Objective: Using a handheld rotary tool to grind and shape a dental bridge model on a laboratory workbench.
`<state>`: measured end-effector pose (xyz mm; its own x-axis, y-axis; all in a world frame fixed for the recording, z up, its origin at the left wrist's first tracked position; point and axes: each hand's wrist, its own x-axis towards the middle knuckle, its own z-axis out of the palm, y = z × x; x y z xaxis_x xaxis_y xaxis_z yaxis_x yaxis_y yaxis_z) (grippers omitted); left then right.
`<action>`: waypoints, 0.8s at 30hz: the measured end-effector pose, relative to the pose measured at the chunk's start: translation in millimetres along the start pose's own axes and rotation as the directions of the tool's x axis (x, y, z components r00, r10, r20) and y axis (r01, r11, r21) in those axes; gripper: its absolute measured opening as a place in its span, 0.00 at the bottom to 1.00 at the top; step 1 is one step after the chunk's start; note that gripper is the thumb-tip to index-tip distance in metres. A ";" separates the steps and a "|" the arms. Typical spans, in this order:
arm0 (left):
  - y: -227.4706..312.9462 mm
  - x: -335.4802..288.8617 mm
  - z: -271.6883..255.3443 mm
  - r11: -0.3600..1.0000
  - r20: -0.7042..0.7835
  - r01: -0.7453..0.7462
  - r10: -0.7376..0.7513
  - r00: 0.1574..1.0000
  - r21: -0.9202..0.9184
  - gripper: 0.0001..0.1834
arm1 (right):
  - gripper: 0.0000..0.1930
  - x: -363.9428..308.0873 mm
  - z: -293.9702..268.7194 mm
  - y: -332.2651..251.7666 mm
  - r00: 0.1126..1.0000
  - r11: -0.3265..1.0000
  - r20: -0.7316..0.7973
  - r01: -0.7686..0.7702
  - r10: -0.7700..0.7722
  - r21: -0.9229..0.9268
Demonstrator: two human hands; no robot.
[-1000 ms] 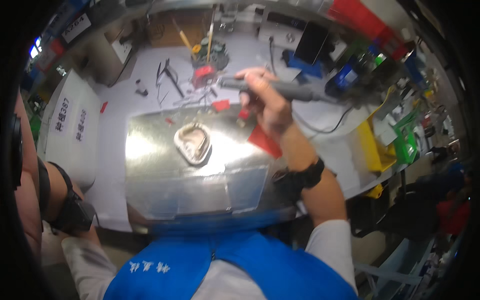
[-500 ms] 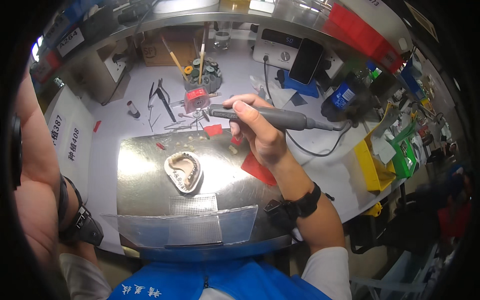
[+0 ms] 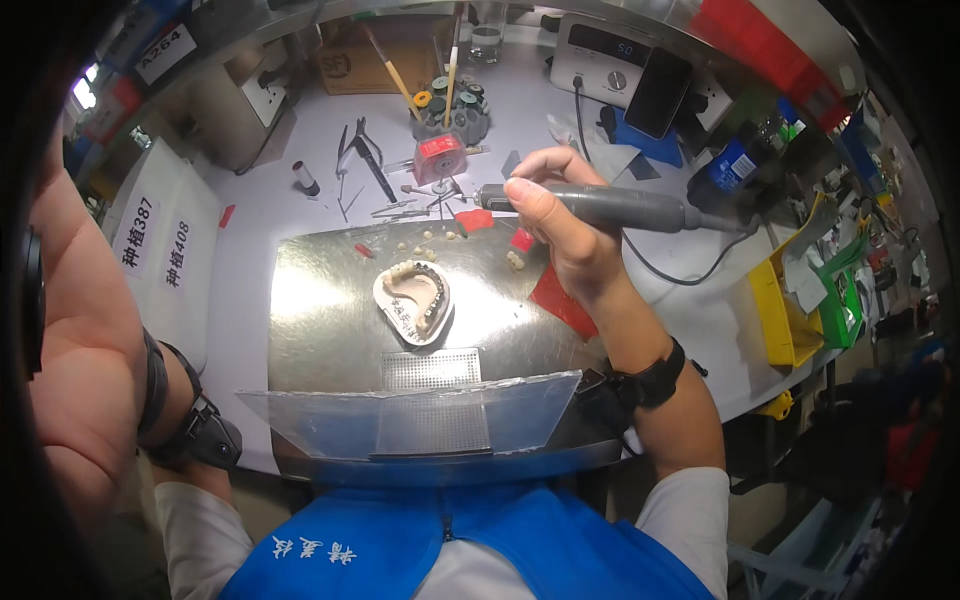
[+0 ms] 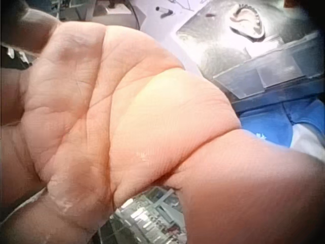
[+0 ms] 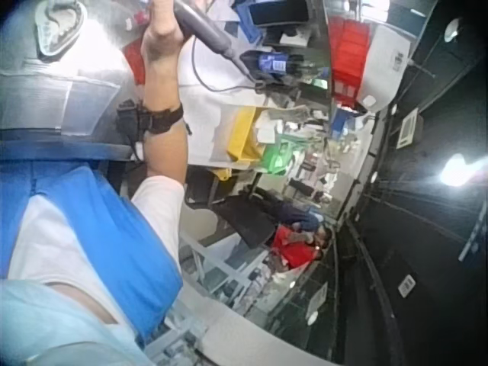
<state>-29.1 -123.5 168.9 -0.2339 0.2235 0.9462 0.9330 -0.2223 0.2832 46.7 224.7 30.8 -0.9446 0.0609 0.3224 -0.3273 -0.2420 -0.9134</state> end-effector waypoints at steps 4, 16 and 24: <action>-1.2 -9.3 4.4 0.997 -0.008 -0.071 0.071 0.997 -0.004 0.42 | 0.11 -2.2 -3.3 7.4 1.000 0.992 -0.021 -0.002 0.000 -0.127; -21.8 -83.1 72.2 0.862 -0.003 0.472 -0.480 0.877 0.183 0.22 | 0.11 -13.7 24.4 5.3 0.967 0.943 0.250 0.035 0.053 -0.332; -20.3 -132.3 118.7 0.745 0.303 0.523 -0.655 0.692 0.414 0.13 | 0.18 -24.2 28.0 21.5 0.939 0.918 0.323 0.018 0.121 -0.397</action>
<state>15.4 -35.9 19.4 -0.6901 0.5883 0.4216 0.6856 0.3448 0.6412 63.1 190.8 10.3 -0.9193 -0.2845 0.2719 -0.3259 0.1632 -0.9312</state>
